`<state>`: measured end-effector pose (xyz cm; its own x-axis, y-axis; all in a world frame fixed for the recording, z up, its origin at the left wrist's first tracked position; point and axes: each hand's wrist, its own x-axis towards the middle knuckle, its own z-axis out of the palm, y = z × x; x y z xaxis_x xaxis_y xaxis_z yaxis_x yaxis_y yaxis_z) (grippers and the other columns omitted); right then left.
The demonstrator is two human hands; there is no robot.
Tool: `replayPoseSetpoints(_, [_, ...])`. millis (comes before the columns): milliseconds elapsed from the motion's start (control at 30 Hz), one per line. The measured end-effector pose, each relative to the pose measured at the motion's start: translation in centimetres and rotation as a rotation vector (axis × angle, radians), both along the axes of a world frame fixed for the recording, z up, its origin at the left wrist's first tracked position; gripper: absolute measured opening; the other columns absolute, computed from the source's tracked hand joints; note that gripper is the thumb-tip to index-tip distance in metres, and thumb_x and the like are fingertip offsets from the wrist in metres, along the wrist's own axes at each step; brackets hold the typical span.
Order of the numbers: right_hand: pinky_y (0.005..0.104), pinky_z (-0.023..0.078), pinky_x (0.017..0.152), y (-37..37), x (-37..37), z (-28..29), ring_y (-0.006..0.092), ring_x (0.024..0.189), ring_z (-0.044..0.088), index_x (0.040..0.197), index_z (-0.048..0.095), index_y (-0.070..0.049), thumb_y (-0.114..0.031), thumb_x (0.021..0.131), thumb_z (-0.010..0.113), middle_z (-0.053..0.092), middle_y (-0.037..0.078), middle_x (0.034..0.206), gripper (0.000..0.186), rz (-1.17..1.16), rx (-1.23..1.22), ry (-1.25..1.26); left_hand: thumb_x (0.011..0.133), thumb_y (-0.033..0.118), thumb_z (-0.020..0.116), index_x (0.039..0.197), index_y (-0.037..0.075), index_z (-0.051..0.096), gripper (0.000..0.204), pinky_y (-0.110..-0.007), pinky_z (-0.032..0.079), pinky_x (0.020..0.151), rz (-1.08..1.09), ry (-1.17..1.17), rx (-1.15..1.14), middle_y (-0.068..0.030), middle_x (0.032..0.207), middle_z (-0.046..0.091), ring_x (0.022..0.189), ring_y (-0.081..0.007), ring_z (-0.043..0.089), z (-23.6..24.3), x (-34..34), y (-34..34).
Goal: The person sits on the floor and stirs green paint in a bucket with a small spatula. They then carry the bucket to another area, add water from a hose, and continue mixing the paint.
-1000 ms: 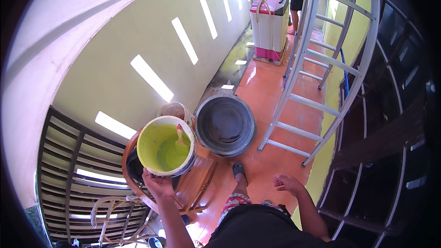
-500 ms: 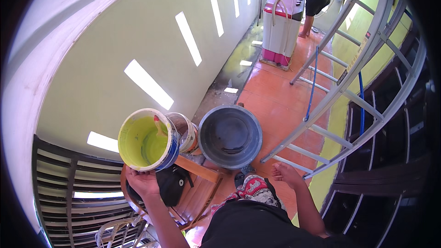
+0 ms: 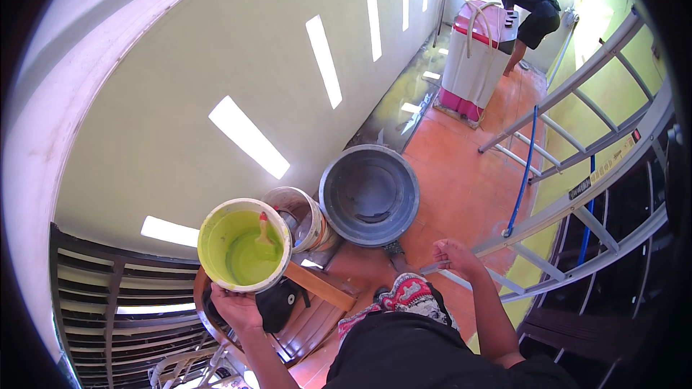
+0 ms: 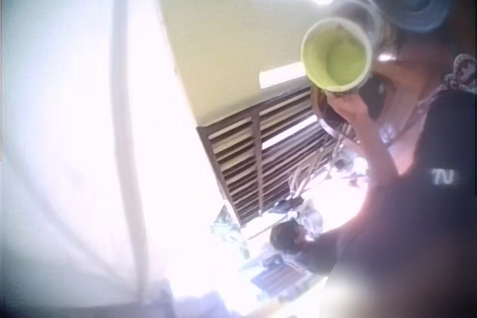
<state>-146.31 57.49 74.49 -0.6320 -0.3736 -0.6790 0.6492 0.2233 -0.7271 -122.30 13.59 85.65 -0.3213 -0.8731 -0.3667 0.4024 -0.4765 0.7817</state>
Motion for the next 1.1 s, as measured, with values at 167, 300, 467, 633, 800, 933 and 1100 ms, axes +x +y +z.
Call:
replayPoseSetpoints(167, [0.0333, 0.054, 0.080, 4.1, -1.7, -1.4, 0.0179, 0.094, 0.063, 0.118, 0.058, -0.006, -0.035, 0.100, 0.055, 0.063, 0.008, 0.103, 0.034, -0.063, 0.091, -0.137, 0.100, 0.045, 0.048, 0.127, 0.010, 0.055, 0.045, -0.036, 0.052, 0.090, -0.029, 0.006, -0.040, -0.0068, 0.121, 0.057, 0.108, -0.0184, 0.058, -1.7, -6.6, -1.6])
replayPoseSetpoints(300, [0.0347, 0.055, 0.081, 3.8, -6.6, -4.3, 0.0187, 0.094, 0.063, 0.118, 0.058, -0.005, -0.037, 0.098, 0.056, 0.063, 0.009, 0.104, 0.037, 0.000, 0.155, -0.274, 0.100, 0.043, 0.046, 0.131, 0.009, 0.054, 0.046, -0.039, 0.050, 0.095, 0.003, 0.000, -0.035, -0.0088, 0.131, 0.057, 0.117, -0.0220, 0.057, -1.5, -12.4, -1.8])
replayPoseSetpoints(467, [0.0354, 0.054, 0.082, -2.2, -16.1, -7.7, 0.0185, 0.092, 0.062, 0.114, 0.060, -0.006, -0.037, 0.099, 0.055, 0.062, 0.007, 0.104, 0.036, 0.175, 0.261, -0.269, 0.101, 0.039, 0.044, 0.129, 0.009, 0.055, 0.042, -0.041, 0.051, 0.097, -0.033, 0.052, 0.010, -0.0085, 0.129, 0.058, 0.119, -0.0231, 0.058, 0.2, -18.2, -0.8])
replayPoseSetpoints(633, [0.0346, 0.054, 0.081, -7.9, -22.9, -6.9, 0.0170, 0.091, 0.062, 0.114, 0.060, -0.009, -0.036, 0.100, 0.052, 0.062, 0.005, 0.101, 0.031, 0.142, 0.102, -0.150, 0.100, 0.034, 0.046, 0.126, 0.007, 0.056, 0.039, -0.041, 0.051, 0.098, -0.120, 0.083, 0.030, -0.0083, 0.130, 0.059, 0.119, -0.0218, 0.058, -0.2, -22.5, -1.1])
replayPoseSetpoints(800, [0.0344, 0.054, 0.081, -10.9, -24.4, -4.3, 0.0165, 0.091, 0.062, 0.114, 0.059, -0.009, -0.036, 0.100, 0.053, 0.061, 0.004, 0.099, 0.032, 0.031, -0.002, -0.104, 0.100, 0.036, 0.046, 0.127, 0.007, 0.056, 0.041, -0.046, 0.050, 0.100, -0.146, 0.082, 0.183, -0.0083, 0.132, 0.058, 0.121, -0.0241, 0.058, -0.5, -24.3, -3.5])
replayPoseSetpoints(933, [0.0349, 0.053, 0.082, -11.0, -24.0, -1.8, 0.0170, 0.091, 0.061, 0.116, 0.059, -0.008, -0.036, 0.101, 0.052, 0.061, 0.005, 0.100, 0.032, -0.074, -0.034, -0.046, 0.100, 0.036, 0.046, 0.131, 0.005, 0.053, 0.045, -0.047, 0.050, 0.100, -0.267, 0.075, 0.115, -0.0105, 0.134, 0.056, 0.122, -0.0262, 0.057, 0.2, -26.3, -4.9])
replayPoseSetpoints(1100, [0.0343, 0.053, 0.082, -8.9, -24.7, -1.8, 0.0175, 0.092, 0.061, 0.115, 0.060, -0.007, -0.037, 0.099, 0.054, 0.061, 0.005, 0.102, 0.034, -0.175, -0.020, -0.006, 0.100, 0.035, 0.046, 0.134, 0.003, 0.051, 0.047, -0.046, 0.053, 0.097, -0.342, 0.133, 0.070, -0.0140, 0.135, 0.055, 0.120, -0.0277, 0.058, 1.2, -27.8, -5.7])
